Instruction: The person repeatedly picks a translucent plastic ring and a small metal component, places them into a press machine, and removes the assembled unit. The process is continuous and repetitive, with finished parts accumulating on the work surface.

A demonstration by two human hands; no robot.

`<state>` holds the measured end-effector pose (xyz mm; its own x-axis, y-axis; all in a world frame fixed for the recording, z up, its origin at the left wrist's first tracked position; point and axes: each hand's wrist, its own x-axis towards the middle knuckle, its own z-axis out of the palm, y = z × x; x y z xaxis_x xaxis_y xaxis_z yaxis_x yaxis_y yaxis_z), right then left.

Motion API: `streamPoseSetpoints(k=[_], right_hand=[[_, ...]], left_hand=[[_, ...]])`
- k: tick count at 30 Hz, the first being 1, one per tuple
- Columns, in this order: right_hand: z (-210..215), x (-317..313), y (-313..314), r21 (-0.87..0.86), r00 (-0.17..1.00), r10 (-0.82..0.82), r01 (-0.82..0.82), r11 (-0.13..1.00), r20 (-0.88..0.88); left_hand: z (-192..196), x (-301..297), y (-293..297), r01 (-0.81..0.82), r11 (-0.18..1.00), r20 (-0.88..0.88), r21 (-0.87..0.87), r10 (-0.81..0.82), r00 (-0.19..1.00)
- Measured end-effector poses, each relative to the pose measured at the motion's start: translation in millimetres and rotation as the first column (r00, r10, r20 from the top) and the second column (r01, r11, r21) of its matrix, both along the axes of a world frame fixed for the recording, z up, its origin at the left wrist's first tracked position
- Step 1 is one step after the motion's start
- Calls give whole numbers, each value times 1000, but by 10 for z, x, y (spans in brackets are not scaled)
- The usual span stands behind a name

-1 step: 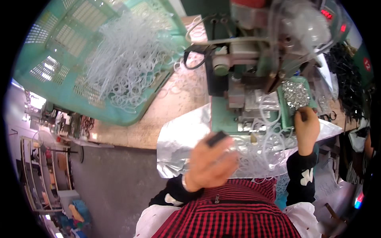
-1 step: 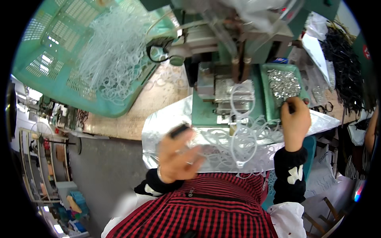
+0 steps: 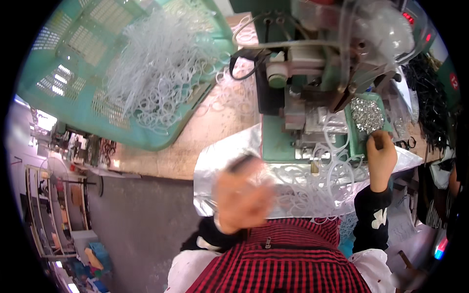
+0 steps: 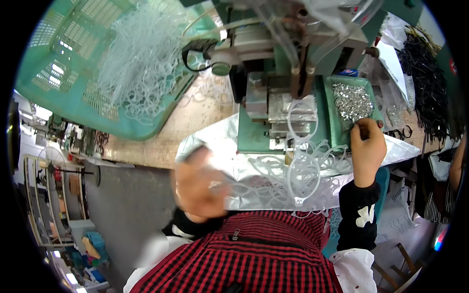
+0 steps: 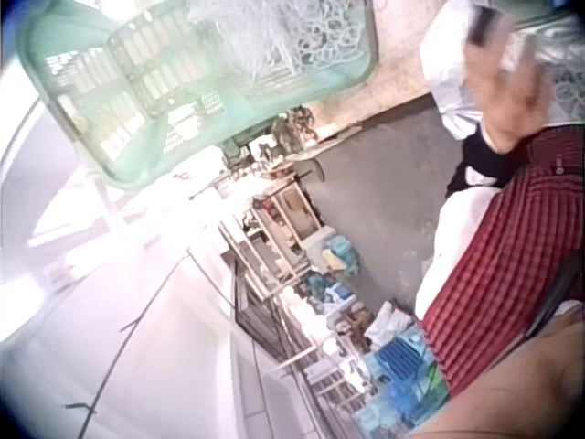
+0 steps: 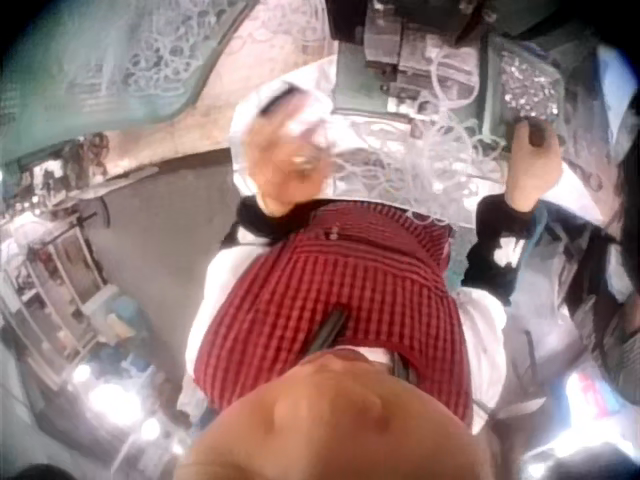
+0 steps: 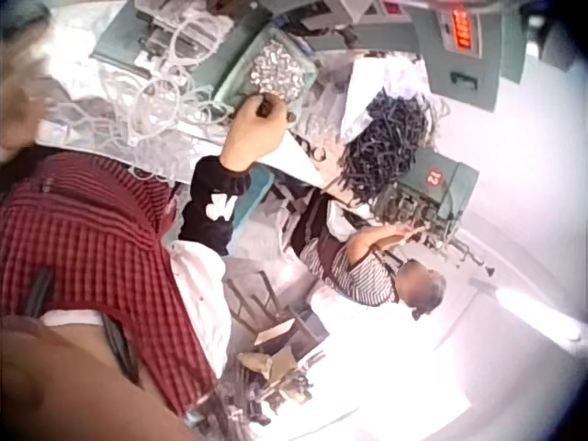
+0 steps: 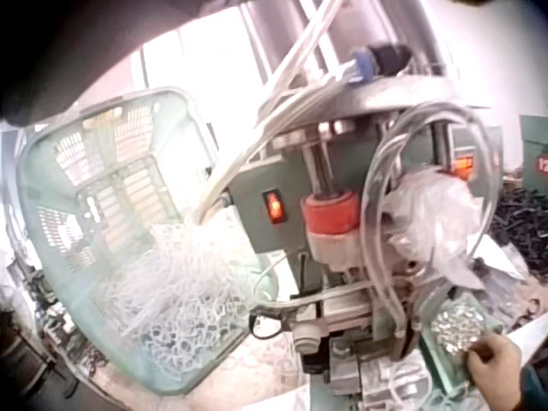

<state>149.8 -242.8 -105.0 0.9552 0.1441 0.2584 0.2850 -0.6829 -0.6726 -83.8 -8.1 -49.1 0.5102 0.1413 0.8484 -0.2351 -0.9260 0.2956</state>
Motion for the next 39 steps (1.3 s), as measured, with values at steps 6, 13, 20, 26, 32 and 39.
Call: streamPoseSetpoints(k=[6,13,20,26,32,39], right_hand=[[22,168,-5,418,956,258,-293,860,140],[29,44,-20,344,985,123,-157,926,119],[-200,-201,-929,311,991,-70,31,950,116],[585,-324,-60,376,937,280,-341,861,209],[702,-115,941,652,883,440,-431,624,163],[636,-317,889,768,897,439,-321,555,57]], left_hand=[[477,257,1168,-278,808,-91,-520,272,958],[-1162,682,2428,-752,620,-733,222,615,291],[-1056,75,2089,-657,710,-680,-254,352,643],[-276,330,1453,-357,589,-465,-725,-37,884],[-515,577,1276,-80,585,-200,-807,-143,969],[-653,496,753,63,435,37,-898,-69,997]])
